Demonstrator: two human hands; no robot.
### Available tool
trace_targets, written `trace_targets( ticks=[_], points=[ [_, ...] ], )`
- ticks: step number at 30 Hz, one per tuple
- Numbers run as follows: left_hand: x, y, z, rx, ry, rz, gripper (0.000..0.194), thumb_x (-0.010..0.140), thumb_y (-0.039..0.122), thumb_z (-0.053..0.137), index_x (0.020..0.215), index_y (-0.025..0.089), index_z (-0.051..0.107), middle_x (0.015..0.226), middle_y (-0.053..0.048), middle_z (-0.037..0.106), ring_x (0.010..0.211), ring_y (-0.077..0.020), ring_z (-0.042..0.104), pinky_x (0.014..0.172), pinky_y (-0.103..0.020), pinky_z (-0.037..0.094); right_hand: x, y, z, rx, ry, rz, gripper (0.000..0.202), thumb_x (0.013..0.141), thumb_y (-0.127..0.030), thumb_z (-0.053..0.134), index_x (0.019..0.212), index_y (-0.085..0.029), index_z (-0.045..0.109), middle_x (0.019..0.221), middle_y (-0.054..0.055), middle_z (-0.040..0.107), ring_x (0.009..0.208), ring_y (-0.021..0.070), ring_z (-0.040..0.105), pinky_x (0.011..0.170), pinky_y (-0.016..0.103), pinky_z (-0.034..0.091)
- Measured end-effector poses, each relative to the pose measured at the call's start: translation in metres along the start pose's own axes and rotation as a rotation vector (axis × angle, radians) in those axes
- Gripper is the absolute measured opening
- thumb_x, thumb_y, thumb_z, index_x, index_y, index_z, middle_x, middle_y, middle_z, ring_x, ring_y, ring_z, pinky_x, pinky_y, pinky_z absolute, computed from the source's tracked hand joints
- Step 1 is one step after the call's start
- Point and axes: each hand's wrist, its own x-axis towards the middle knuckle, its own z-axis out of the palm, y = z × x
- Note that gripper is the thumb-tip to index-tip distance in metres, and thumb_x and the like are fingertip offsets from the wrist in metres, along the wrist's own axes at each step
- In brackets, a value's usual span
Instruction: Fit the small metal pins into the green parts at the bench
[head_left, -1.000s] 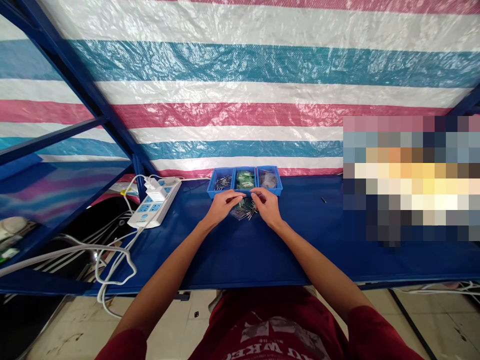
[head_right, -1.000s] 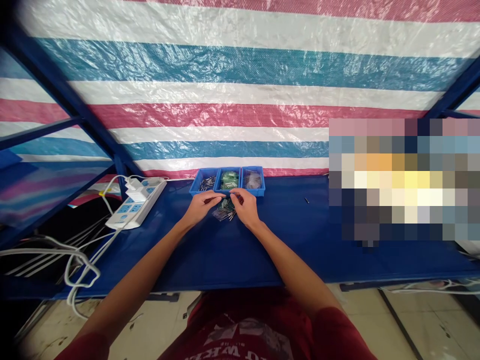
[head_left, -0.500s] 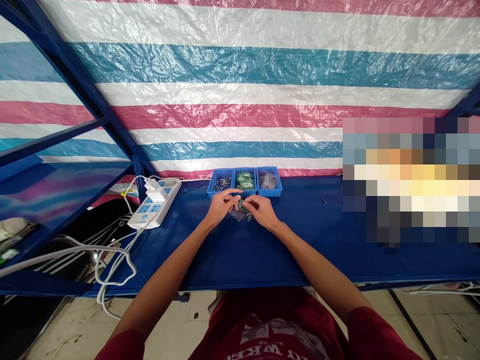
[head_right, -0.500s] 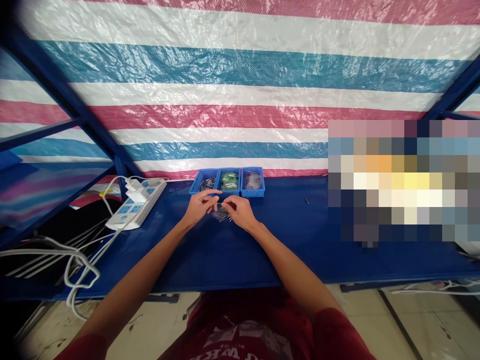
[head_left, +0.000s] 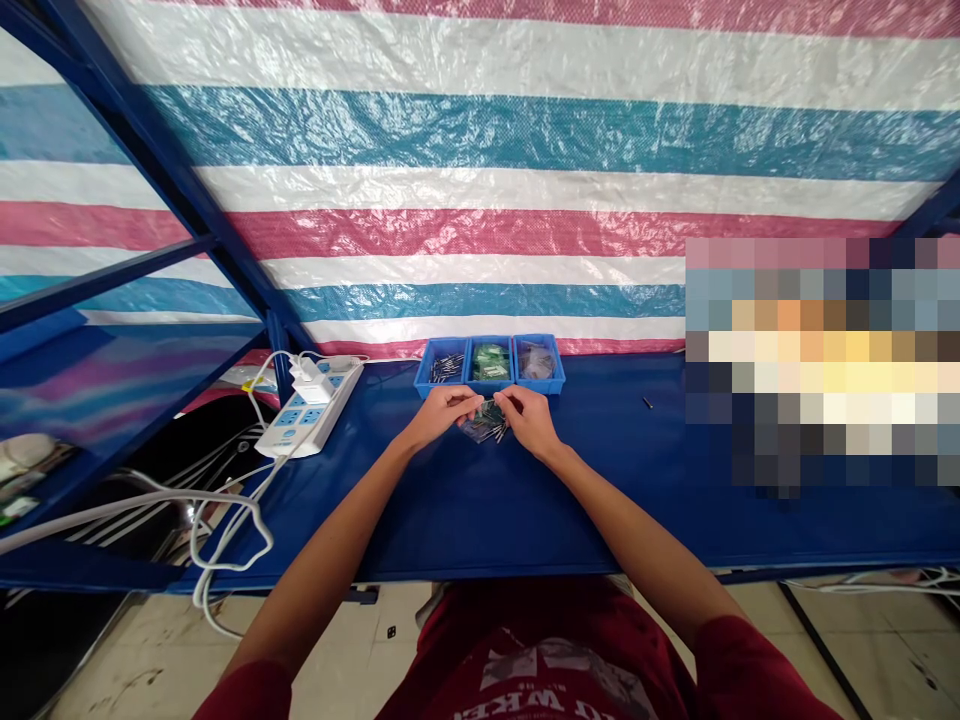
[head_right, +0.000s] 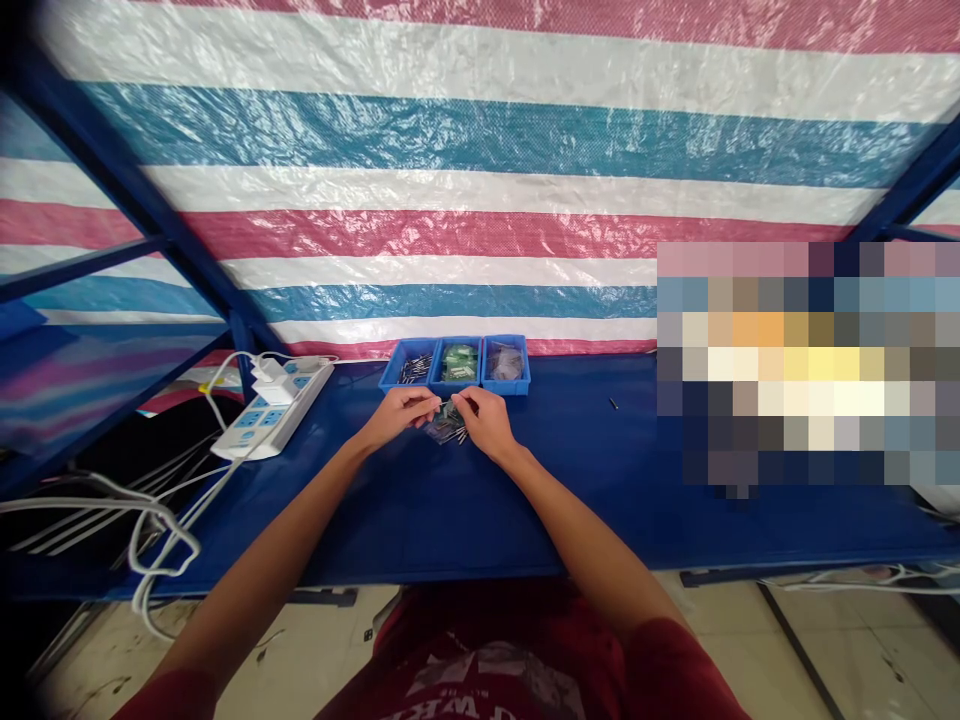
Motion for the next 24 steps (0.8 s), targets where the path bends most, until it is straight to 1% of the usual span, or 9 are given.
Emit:
trace_targets(
  ticks=[2, 3, 8, 10, 13, 15, 18, 20, 24],
  points=[
    [0.001, 0.0, -0.002, -0.054, 0.013, -0.022, 0.032, 0.08, 0.043, 0.063, 0.068, 0.013, 0.062, 0.057, 0.0, 0.056, 0.046, -0.0071, 0.046, 0.043, -0.019, 0.034, 0.0, 0.0, 0.0, 0.035, 0.006, 0.032, 0.036, 0.091, -0.046, 0.045, 0.077, -0.018, 0.062, 0.06, -0.001, 0.057, 0.051, 0.0125, 0.052, 0.056, 0.024, 0.041],
    [0.002, -0.001, -0.002, -0.085, 0.063, -0.022, 0.032, 0.08, 0.043, 0.064, 0.069, 0.013, 0.062, 0.057, 0.0, 0.056, 0.045, -0.0067, 0.045, 0.042, -0.019, 0.032, 0.0, 0.0, 0.0, 0.056, 0.006, 0.051, 0.036, 0.091, -0.047, 0.044, 0.08, -0.018, 0.063, 0.062, -0.001, 0.058, 0.05, 0.0123, 0.052, 0.056, 0.024, 0.041],
    [0.013, -0.011, -0.007, -0.253, 0.565, 0.02, 0.034, 0.077, 0.046, 0.065, 0.069, 0.013, 0.061, 0.05, 0.002, 0.05, 0.038, -0.0047, 0.037, 0.036, -0.018, 0.023, 0.0, -0.002, -0.002, 0.075, 0.002, 0.088, 0.037, 0.092, -0.046, 0.041, 0.091, -0.018, 0.065, 0.063, 0.0, 0.059, 0.05, 0.0123, 0.054, 0.055, 0.024, 0.043],
    [0.017, -0.015, -0.01, -0.3, 0.653, -0.003, 0.038, 0.076, 0.049, 0.066, 0.076, 0.012, 0.063, 0.05, 0.002, 0.051, 0.036, -0.0038, 0.033, 0.035, -0.018, 0.02, 0.0, -0.001, -0.002, 0.039, 0.003, 0.09, 0.037, 0.092, -0.045, 0.04, 0.09, -0.018, 0.065, 0.064, 0.0, 0.06, 0.053, 0.0132, 0.056, 0.056, 0.024, 0.044],
    [0.017, -0.017, -0.013, -0.339, 0.604, -0.051, 0.052, 0.078, 0.055, 0.062, 0.103, 0.01, 0.063, 0.058, -0.001, 0.059, 0.035, -0.0038, 0.032, 0.034, -0.018, 0.017, 0.001, 0.002, -0.002, -0.024, 0.015, 0.087, 0.034, 0.092, -0.041, 0.04, 0.088, -0.018, 0.065, 0.065, 0.001, 0.061, 0.057, 0.0142, 0.057, 0.058, 0.024, 0.044],
    [0.015, -0.015, -0.013, -0.294, 0.566, -0.041, 0.058, 0.08, 0.056, 0.059, 0.114, 0.01, 0.06, 0.063, -0.003, 0.063, 0.036, -0.0048, 0.035, 0.035, -0.019, 0.02, 0.002, 0.005, -0.003, -0.102, 0.005, 0.082, 0.029, 0.091, -0.035, 0.043, 0.084, -0.018, 0.065, 0.068, 0.001, 0.063, 0.06, 0.0142, 0.058, 0.06, 0.024, 0.043],
    [0.009, -0.012, -0.008, -0.037, 0.516, 0.038, 0.048, 0.082, 0.052, 0.058, 0.108, 0.013, 0.064, 0.065, -0.003, 0.064, 0.041, -0.0075, 0.042, 0.042, -0.021, 0.032, 0.005, 0.006, -0.007, -0.333, -0.086, 0.106, 0.015, 0.085, -0.027, 0.053, 0.078, -0.019, 0.064, 0.071, 0.001, 0.064, 0.066, 0.0152, 0.058, 0.062, 0.025, 0.04],
    [0.005, -0.012, -0.002, 0.229, 0.43, 0.112, 0.037, 0.084, 0.047, 0.057, 0.098, 0.015, 0.069, 0.07, -0.004, 0.067, 0.051, -0.0114, 0.052, 0.052, -0.023, 0.041, 0.007, 0.006, -0.012, -0.491, -0.19, 0.14, 0.009, 0.08, -0.029, 0.063, 0.079, -0.02, 0.064, 0.074, 0.002, 0.065, 0.072, 0.0171, 0.059, 0.061, 0.025, 0.038],
    [0.001, -0.016, 0.008, 0.618, 0.171, 0.251, 0.028, 0.089, 0.038, 0.051, 0.093, 0.019, 0.071, 0.092, -0.006, 0.071, 0.077, -0.0175, 0.062, 0.072, -0.027, 0.044, 0.008, 0.005, -0.018, -0.629, -0.384, 0.158, 0.031, 0.072, -0.044, 0.073, 0.092, -0.021, 0.064, 0.084, 0.004, 0.067, 0.08, 0.0204, 0.061, 0.061, 0.026, 0.037]
  ],
)
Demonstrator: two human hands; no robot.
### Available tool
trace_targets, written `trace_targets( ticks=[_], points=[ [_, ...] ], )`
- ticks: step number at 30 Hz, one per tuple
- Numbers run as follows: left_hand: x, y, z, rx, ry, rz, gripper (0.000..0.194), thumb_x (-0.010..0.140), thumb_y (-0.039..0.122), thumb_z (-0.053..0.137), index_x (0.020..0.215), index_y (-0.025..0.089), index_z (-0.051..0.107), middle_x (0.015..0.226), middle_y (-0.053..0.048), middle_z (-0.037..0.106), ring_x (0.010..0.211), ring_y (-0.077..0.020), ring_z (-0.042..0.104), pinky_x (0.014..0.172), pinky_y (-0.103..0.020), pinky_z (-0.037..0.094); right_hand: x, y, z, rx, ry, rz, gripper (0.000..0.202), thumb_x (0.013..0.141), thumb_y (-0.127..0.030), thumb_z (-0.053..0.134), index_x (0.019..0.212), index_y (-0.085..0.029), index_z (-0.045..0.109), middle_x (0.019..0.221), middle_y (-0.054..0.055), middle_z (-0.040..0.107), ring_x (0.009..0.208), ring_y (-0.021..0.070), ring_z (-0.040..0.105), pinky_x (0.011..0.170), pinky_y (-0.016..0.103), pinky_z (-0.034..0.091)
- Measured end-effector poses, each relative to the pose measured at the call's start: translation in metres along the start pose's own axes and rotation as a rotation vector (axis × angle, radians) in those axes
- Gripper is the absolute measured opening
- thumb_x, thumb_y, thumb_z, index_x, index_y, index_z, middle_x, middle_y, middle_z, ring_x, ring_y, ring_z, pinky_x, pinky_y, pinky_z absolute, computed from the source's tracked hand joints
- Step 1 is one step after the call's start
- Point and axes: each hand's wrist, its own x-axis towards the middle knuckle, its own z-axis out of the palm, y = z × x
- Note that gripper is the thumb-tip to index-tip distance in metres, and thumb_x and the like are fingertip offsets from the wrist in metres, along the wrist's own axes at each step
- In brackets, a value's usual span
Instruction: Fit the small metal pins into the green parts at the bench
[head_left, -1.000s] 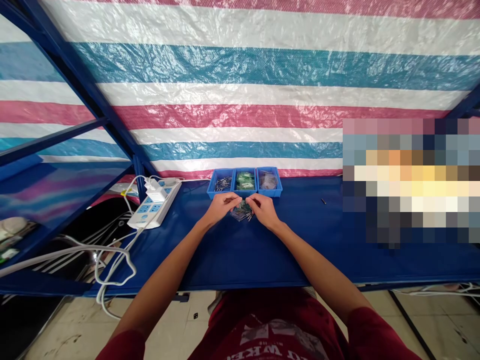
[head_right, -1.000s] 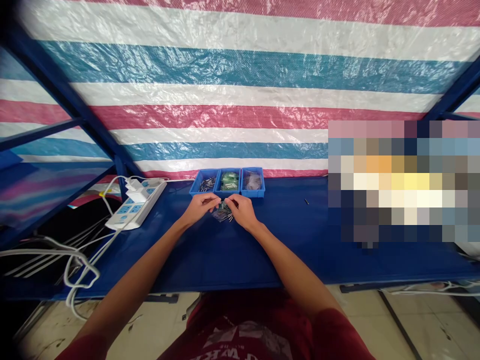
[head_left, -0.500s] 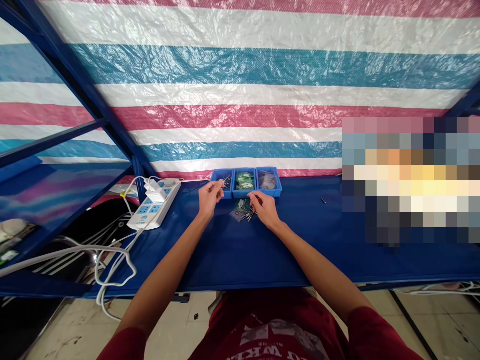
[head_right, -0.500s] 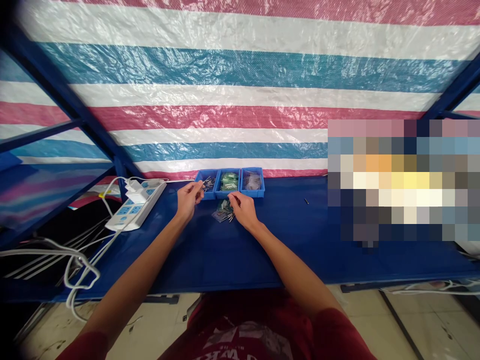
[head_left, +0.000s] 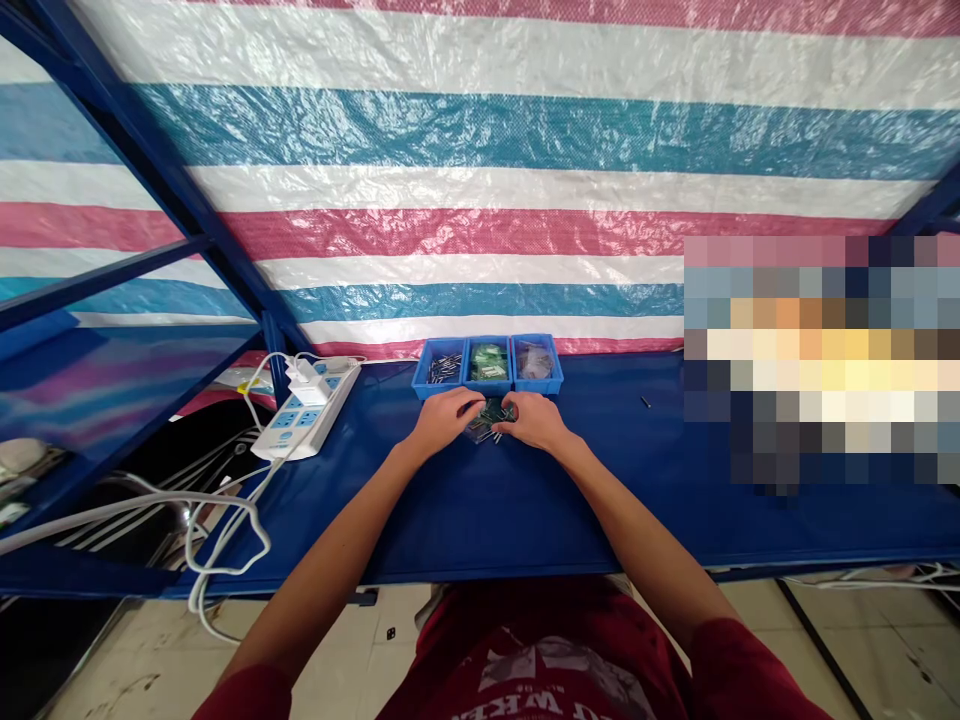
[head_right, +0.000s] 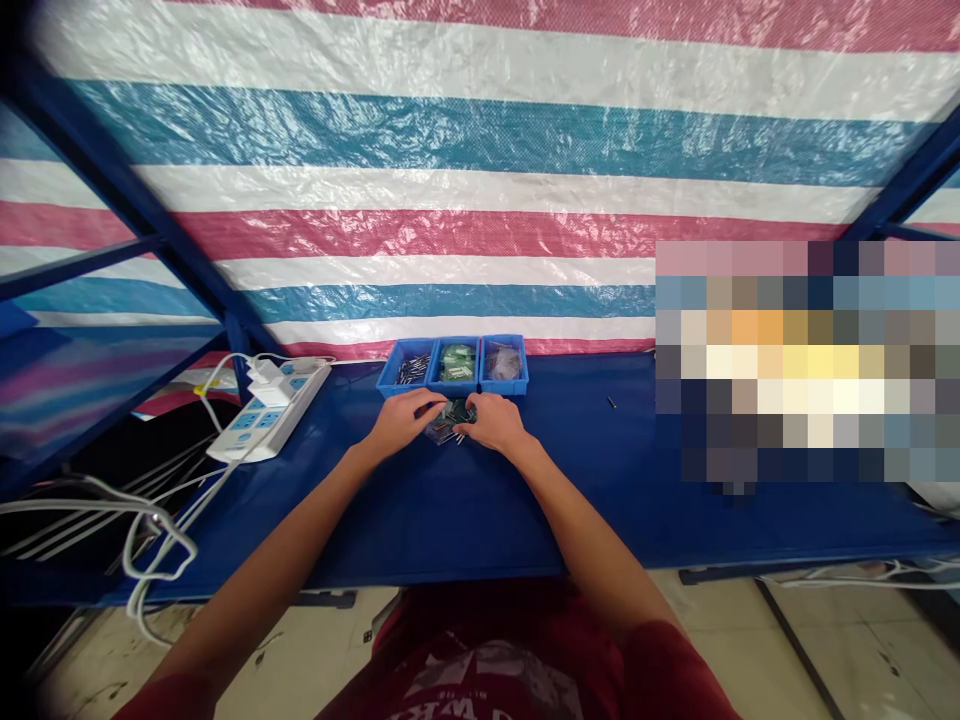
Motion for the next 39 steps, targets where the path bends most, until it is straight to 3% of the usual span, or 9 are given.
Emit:
trace_targets(
  ticks=[6, 15, 27, 32, 39],
  points=[
    [-0.002, -0.008, 0.004, 0.101, -0.151, 0.064, 0.029, 0.089, 0.04, 0.051, 0.099, 0.02, 0.07, 0.092, -0.006, 0.069, 0.074, -0.0175, 0.062, 0.068, -0.026, 0.043, -0.001, 0.001, 0.0, -0.091, -0.069, -0.041, 0.043, 0.069, -0.048, 0.075, 0.1, -0.022, 0.062, 0.097, 0.007, 0.068, 0.091, 0.0256, 0.062, 0.064, 0.028, 0.039],
    [-0.001, -0.012, 0.005, 0.069, -0.307, 0.091, 0.029, 0.083, 0.044, 0.058, 0.098, 0.022, 0.07, 0.09, -0.004, 0.066, 0.076, -0.018, 0.061, 0.069, -0.025, 0.043, 0.0, 0.0, -0.001, -0.115, -0.08, -0.062, 0.028, 0.076, -0.041, 0.072, 0.095, -0.023, 0.064, 0.093, 0.005, 0.068, 0.088, 0.0222, 0.062, 0.062, 0.026, 0.037],
    [0.0, -0.013, 0.01, 0.099, -0.305, 0.077, 0.027, 0.085, 0.043, 0.058, 0.094, 0.02, 0.069, 0.09, -0.005, 0.064, 0.08, -0.0196, 0.061, 0.069, -0.026, 0.043, 0.001, 0.002, 0.001, -0.041, -0.008, -0.077, 0.019, 0.081, -0.037, 0.066, 0.088, -0.019, 0.067, 0.083, 0.005, 0.069, 0.079, 0.0205, 0.063, 0.059, 0.026, 0.036],
    [-0.001, -0.011, 0.01, 0.07, -0.303, 0.053, 0.028, 0.085, 0.043, 0.057, 0.096, 0.021, 0.069, 0.089, -0.004, 0.064, 0.071, -0.017, 0.06, 0.066, -0.026, 0.043, 0.001, 0.001, 0.0, 0.005, 0.042, -0.077, 0.016, 0.087, -0.03, 0.057, 0.083, -0.02, 0.069, 0.083, 0.005, 0.072, 0.08, 0.0191, 0.064, 0.063, 0.026, 0.039],
    [-0.001, -0.012, 0.01, 0.055, -0.313, 0.052, 0.028, 0.085, 0.043, 0.058, 0.096, 0.021, 0.07, 0.092, -0.004, 0.064, 0.068, -0.0153, 0.059, 0.066, -0.026, 0.043, 0.003, 0.003, 0.003, 0.05, 0.189, -0.077, 0.023, 0.091, -0.025, 0.049, 0.084, -0.019, 0.07, 0.086, 0.006, 0.073, 0.08, 0.0184, 0.064, 0.069, 0.025, 0.04]
  ],
)
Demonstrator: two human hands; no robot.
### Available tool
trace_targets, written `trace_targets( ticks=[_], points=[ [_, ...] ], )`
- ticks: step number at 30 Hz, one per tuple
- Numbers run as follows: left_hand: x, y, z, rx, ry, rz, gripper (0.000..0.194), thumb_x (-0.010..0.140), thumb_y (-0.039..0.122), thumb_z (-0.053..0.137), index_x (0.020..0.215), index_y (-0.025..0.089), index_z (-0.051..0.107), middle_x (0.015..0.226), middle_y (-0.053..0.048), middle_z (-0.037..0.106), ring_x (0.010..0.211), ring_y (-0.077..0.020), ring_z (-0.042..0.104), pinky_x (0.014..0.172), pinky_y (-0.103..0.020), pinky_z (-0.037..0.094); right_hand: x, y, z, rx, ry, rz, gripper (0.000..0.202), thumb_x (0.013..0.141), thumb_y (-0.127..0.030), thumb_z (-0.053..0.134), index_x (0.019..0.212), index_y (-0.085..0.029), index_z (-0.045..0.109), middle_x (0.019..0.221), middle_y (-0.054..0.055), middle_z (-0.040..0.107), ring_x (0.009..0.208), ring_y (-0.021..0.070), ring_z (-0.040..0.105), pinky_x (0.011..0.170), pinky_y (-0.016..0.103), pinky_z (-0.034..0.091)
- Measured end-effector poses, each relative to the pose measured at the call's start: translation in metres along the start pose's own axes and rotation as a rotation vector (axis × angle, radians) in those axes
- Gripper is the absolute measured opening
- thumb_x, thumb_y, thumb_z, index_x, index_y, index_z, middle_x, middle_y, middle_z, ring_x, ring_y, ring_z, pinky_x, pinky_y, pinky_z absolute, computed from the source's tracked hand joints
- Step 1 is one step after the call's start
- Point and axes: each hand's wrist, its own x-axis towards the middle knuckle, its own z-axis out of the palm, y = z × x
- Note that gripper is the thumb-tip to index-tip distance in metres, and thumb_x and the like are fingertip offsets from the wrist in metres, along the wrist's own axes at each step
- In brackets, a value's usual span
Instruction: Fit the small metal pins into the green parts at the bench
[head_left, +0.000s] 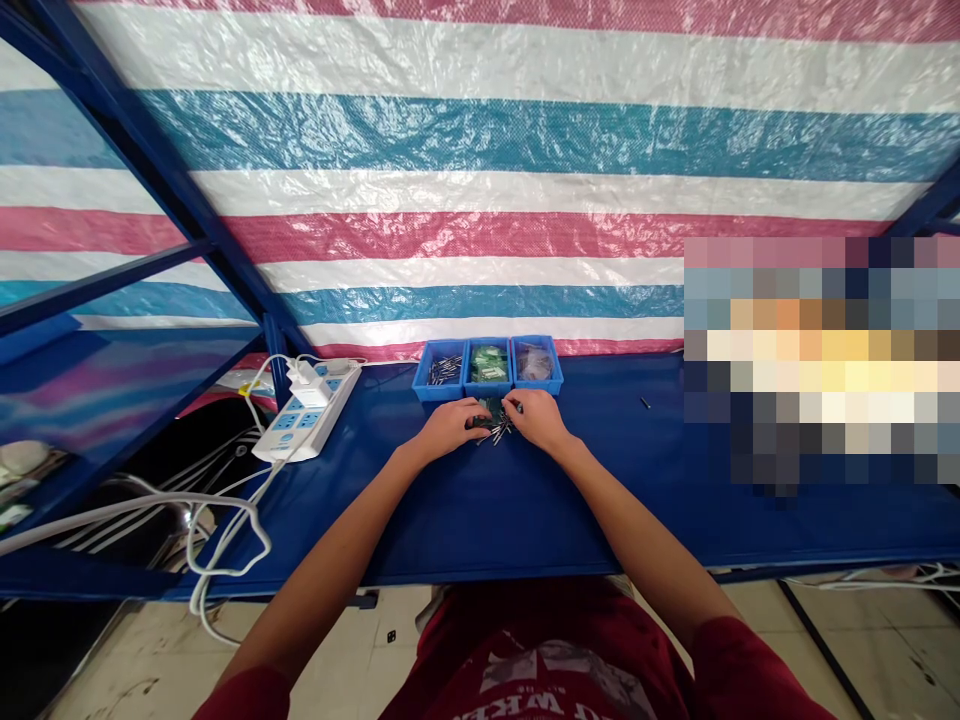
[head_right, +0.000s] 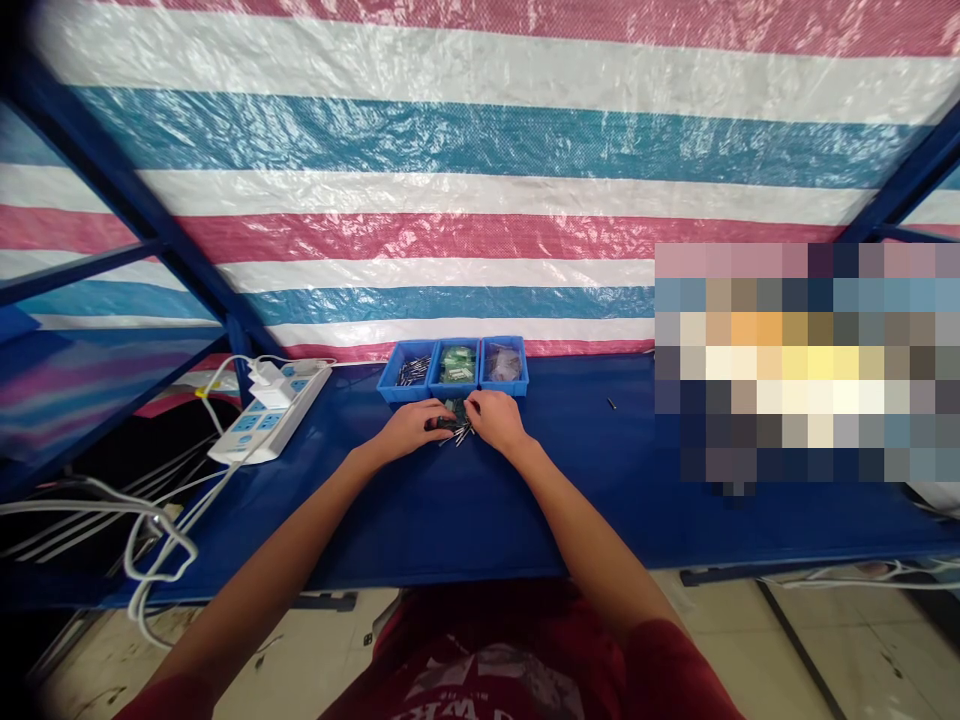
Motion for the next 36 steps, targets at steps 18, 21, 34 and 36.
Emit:
trace_targets(
  ticks=[18, 21, 34, 36],
  points=[
    [0.0, 0.019, -0.008, -0.247, 0.338, -0.01, 0.033, 0.091, 0.04, 0.049, 0.081, 0.015, 0.067, 0.079, -0.004, 0.067, 0.066, -0.0137, 0.055, 0.06, -0.023, 0.04, 0.0, -0.008, 0.009, 0.907, 0.193, 0.108, 0.029, 0.082, -0.046, 0.056, 0.08, -0.018, 0.062, 0.07, 0.002, 0.065, 0.049, 0.0117, 0.058, 0.045, 0.022, 0.043],
    [-0.001, 0.022, -0.012, -0.274, 0.355, -0.033, 0.035, 0.092, 0.041, 0.046, 0.077, 0.015, 0.066, 0.075, -0.003, 0.066, 0.067, -0.0143, 0.056, 0.061, -0.024, 0.04, -0.001, -0.01, 0.008, 0.899, 0.193, 0.103, 0.025, 0.08, -0.044, 0.059, 0.082, -0.019, 0.062, 0.071, 0.001, 0.064, 0.051, 0.0119, 0.058, 0.046, 0.023, 0.043],
    [0.0, 0.018, -0.009, -0.47, 0.461, -0.109, 0.027, 0.08, 0.043, 0.065, 0.082, 0.016, 0.067, 0.076, -0.003, 0.067, 0.069, -0.0152, 0.06, 0.059, -0.023, 0.043, -0.005, -0.016, 0.007, 0.863, 0.176, 0.065, 0.036, 0.084, -0.052, 0.054, 0.068, -0.019, 0.055, 0.055, -0.003, 0.052, 0.047, 0.0117, 0.052, 0.049, 0.024, 0.042],
    [0.0, 0.019, -0.01, -0.48, 0.456, -0.103, 0.028, 0.081, 0.043, 0.063, 0.077, 0.015, 0.066, 0.073, -0.004, 0.066, 0.066, -0.0143, 0.058, 0.059, -0.023, 0.044, -0.005, -0.016, 0.007, 0.861, 0.177, 0.072, 0.038, 0.085, -0.053, 0.053, 0.067, -0.019, 0.056, 0.055, -0.003, 0.052, 0.047, 0.0118, 0.052, 0.049, 0.024, 0.042]
  ],
)
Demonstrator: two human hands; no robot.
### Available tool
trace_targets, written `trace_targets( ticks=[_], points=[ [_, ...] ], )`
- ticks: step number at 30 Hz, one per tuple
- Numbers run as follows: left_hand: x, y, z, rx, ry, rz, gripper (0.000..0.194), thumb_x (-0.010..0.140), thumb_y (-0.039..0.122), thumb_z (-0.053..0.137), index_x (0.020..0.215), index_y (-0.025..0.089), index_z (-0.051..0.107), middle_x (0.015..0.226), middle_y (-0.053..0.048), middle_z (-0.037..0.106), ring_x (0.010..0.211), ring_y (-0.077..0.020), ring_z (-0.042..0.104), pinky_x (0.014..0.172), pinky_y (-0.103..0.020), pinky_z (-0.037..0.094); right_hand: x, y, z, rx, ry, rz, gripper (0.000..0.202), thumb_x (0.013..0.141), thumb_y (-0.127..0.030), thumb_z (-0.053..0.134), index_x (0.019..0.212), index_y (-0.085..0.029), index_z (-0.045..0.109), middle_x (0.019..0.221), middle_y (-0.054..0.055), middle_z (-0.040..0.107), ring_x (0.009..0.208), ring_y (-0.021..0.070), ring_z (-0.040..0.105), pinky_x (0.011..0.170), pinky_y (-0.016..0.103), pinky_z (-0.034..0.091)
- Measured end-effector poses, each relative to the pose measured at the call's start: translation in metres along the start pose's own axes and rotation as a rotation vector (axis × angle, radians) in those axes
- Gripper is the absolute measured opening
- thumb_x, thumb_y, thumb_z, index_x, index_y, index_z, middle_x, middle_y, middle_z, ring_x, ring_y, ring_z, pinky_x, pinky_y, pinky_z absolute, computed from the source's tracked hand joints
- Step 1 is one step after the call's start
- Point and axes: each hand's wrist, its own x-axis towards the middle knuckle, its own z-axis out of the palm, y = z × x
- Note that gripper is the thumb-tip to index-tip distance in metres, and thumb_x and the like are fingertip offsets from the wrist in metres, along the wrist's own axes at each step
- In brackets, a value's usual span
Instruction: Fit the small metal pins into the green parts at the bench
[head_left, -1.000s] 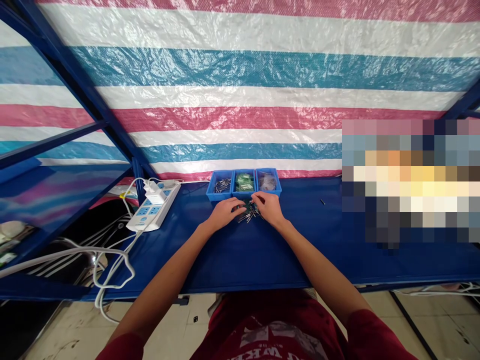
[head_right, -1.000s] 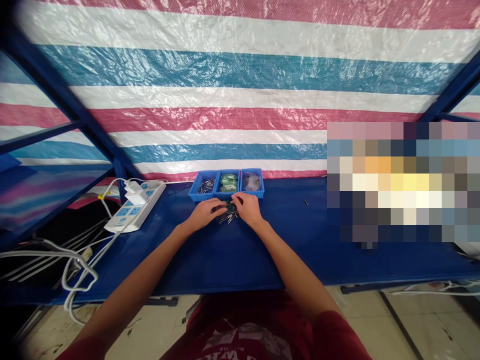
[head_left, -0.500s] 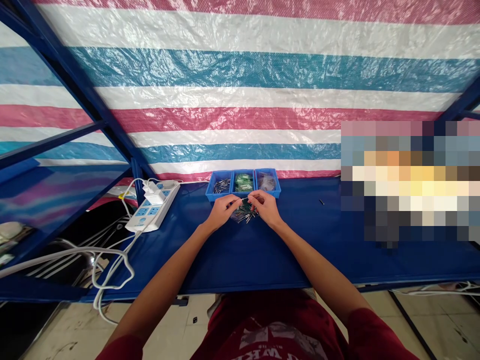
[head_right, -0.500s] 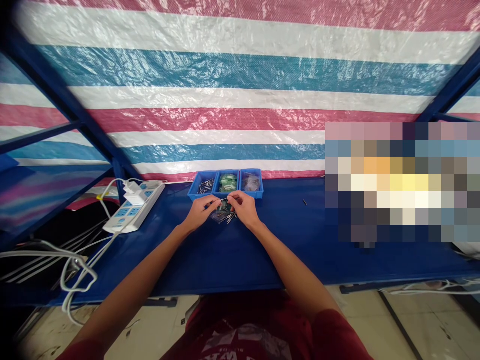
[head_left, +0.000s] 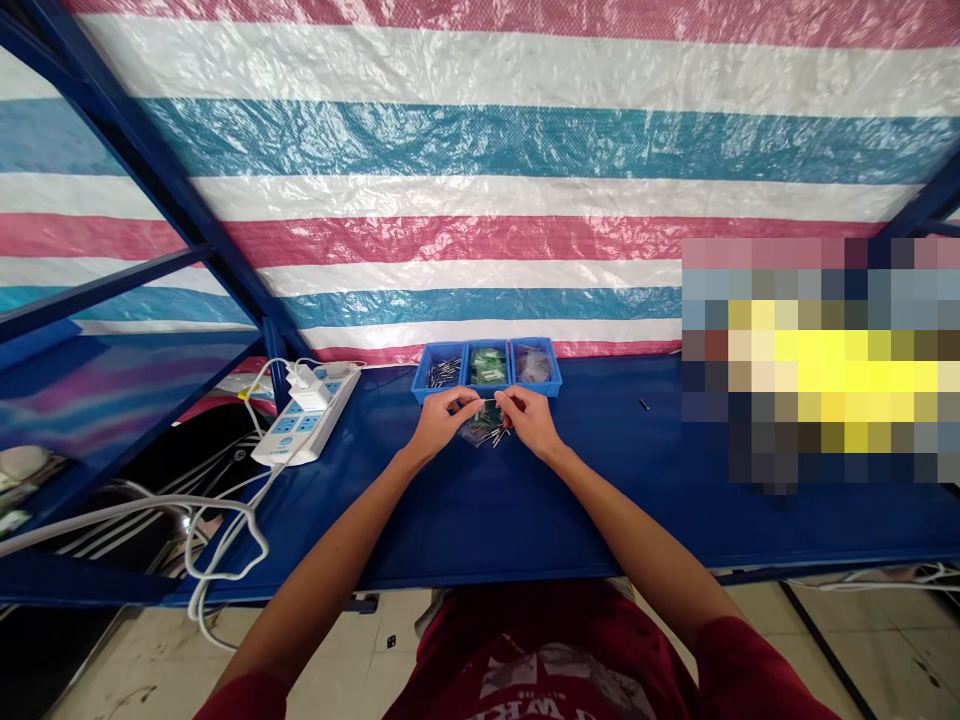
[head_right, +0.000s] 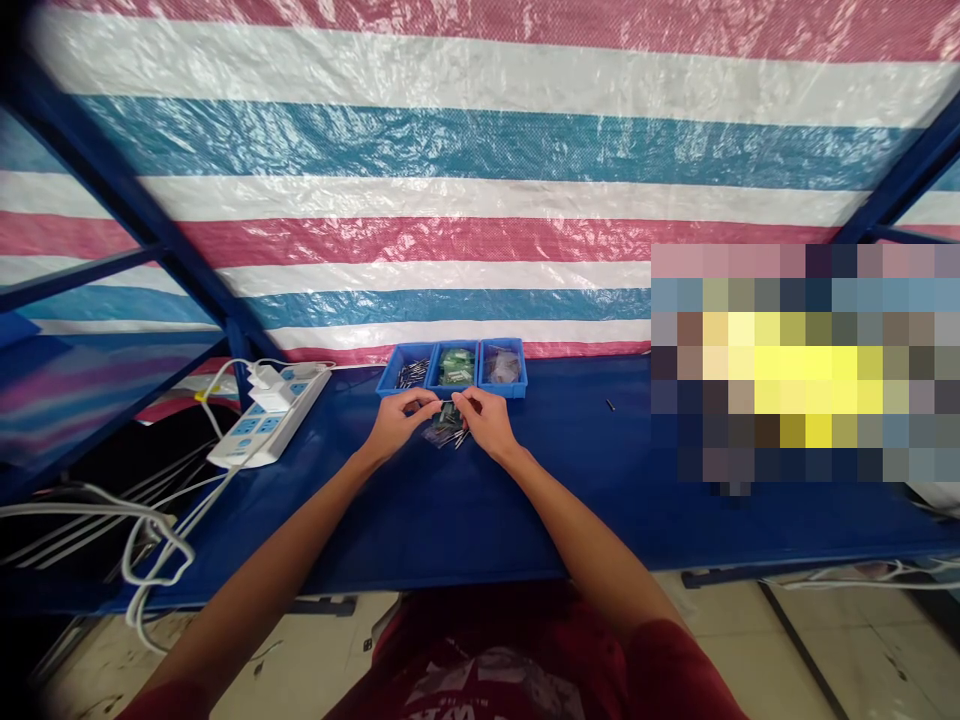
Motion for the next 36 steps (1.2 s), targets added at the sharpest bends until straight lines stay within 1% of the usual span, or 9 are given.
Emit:
trace_targets(
  ticks=[5, 10, 13, 15, 17, 23, 29, 34, 36],
  points=[
    [0.0, 0.007, -0.002, -0.046, -0.028, -0.033, 0.035, 0.087, 0.044, 0.055, 0.069, 0.015, 0.063, 0.065, -0.003, 0.062, 0.058, -0.0126, 0.055, 0.057, -0.023, 0.044, -0.001, 0.001, 0.0, 0.034, 0.0, -0.015, 0.027, 0.081, -0.046, 0.059, 0.085, -0.02, 0.061, 0.062, -0.003, 0.056, 0.047, 0.0115, 0.053, 0.047, 0.023, 0.042],
    [0.0, 0.01, -0.003, -0.079, -0.036, -0.051, 0.041, 0.088, 0.043, 0.052, 0.059, 0.015, 0.06, 0.059, -0.002, 0.06, 0.056, -0.0118, 0.053, 0.057, -0.023, 0.044, -0.001, 0.002, 0.001, 0.048, -0.035, -0.039, 0.025, 0.081, -0.045, 0.059, 0.08, -0.02, 0.059, 0.065, -0.002, 0.056, 0.048, 0.011, 0.052, 0.048, 0.024, 0.042],
    [0.0, 0.006, -0.002, -0.104, -0.004, -0.067, 0.034, 0.087, 0.043, 0.055, 0.07, 0.015, 0.064, 0.064, -0.002, 0.062, 0.055, -0.0116, 0.054, 0.055, -0.023, 0.044, -0.001, 0.002, 0.001, 0.032, -0.034, -0.05, 0.025, 0.083, -0.045, 0.056, 0.077, -0.02, 0.057, 0.06, -0.003, 0.054, 0.047, 0.0112, 0.052, 0.049, 0.024, 0.042],
    [0.0, 0.002, -0.001, -0.122, 0.024, -0.072, 0.028, 0.083, 0.043, 0.061, 0.083, 0.016, 0.066, 0.07, -0.002, 0.063, 0.057, -0.0119, 0.055, 0.053, -0.022, 0.044, -0.001, 0.002, 0.001, 0.016, -0.025, -0.058, 0.026, 0.085, -0.045, 0.054, 0.075, -0.02, 0.056, 0.058, -0.004, 0.052, 0.047, 0.0114, 0.052, 0.05, 0.024, 0.041],
    [0.001, -0.001, 0.0, -0.124, 0.035, -0.06, 0.027, 0.078, 0.042, 0.067, 0.088, 0.016, 0.066, 0.075, -0.002, 0.064, 0.06, -0.0123, 0.056, 0.053, -0.022, 0.045, -0.001, 0.001, 0.0, 0.004, -0.02, -0.059, 0.028, 0.086, -0.045, 0.053, 0.075, -0.02, 0.056, 0.057, -0.004, 0.051, 0.047, 0.0115, 0.052, 0.05, 0.024, 0.041],
    [0.001, 0.0, 0.0, -0.095, 0.018, -0.042, 0.025, 0.079, 0.041, 0.065, 0.079, 0.016, 0.065, 0.07, -0.002, 0.061, 0.058, -0.0115, 0.054, 0.051, -0.021, 0.043, -0.001, 0.0, 0.0, 0.0, -0.022, -0.037, 0.032, 0.086, -0.047, 0.051, 0.071, -0.02, 0.055, 0.057, -0.003, 0.052, 0.048, 0.0117, 0.052, 0.05, 0.024, 0.041],
    [0.001, 0.006, -0.002, -0.098, 0.007, -0.061, 0.03, 0.083, 0.043, 0.059, 0.072, 0.015, 0.064, 0.067, -0.002, 0.061, 0.055, -0.0114, 0.053, 0.051, -0.022, 0.042, -0.001, 0.0, 0.0, 0.021, -0.007, -0.009, 0.028, 0.081, -0.046, 0.057, 0.094, -0.021, 0.06, 0.072, -0.001, 0.059, 0.048, 0.0116, 0.053, 0.048, 0.024, 0.043],
    [0.001, 0.008, -0.002, -0.101, 0.003, -0.076, 0.036, 0.084, 0.045, 0.058, 0.064, 0.015, 0.062, 0.061, -0.002, 0.061, 0.053, -0.0113, 0.052, 0.051, -0.023, 0.042, -0.002, -0.002, 0.001, 0.023, -0.018, -0.024, 0.026, 0.082, -0.046, 0.055, 0.083, -0.021, 0.059, 0.074, 0.001, 0.059, 0.049, 0.0113, 0.052, 0.048, 0.024, 0.044],
    [0.001, 0.009, -0.003, -0.105, 0.003, -0.081, 0.037, 0.084, 0.045, 0.058, 0.063, 0.015, 0.062, 0.06, -0.002, 0.06, 0.052, -0.011, 0.052, 0.052, -0.023, 0.042, -0.002, -0.003, 0.001, 0.03, -0.019, -0.031, 0.025, 0.081, -0.045, 0.056, 0.082, -0.02, 0.059, 0.072, 0.0, 0.058, 0.049, 0.011, 0.052, 0.048, 0.024, 0.043]
  ],
)
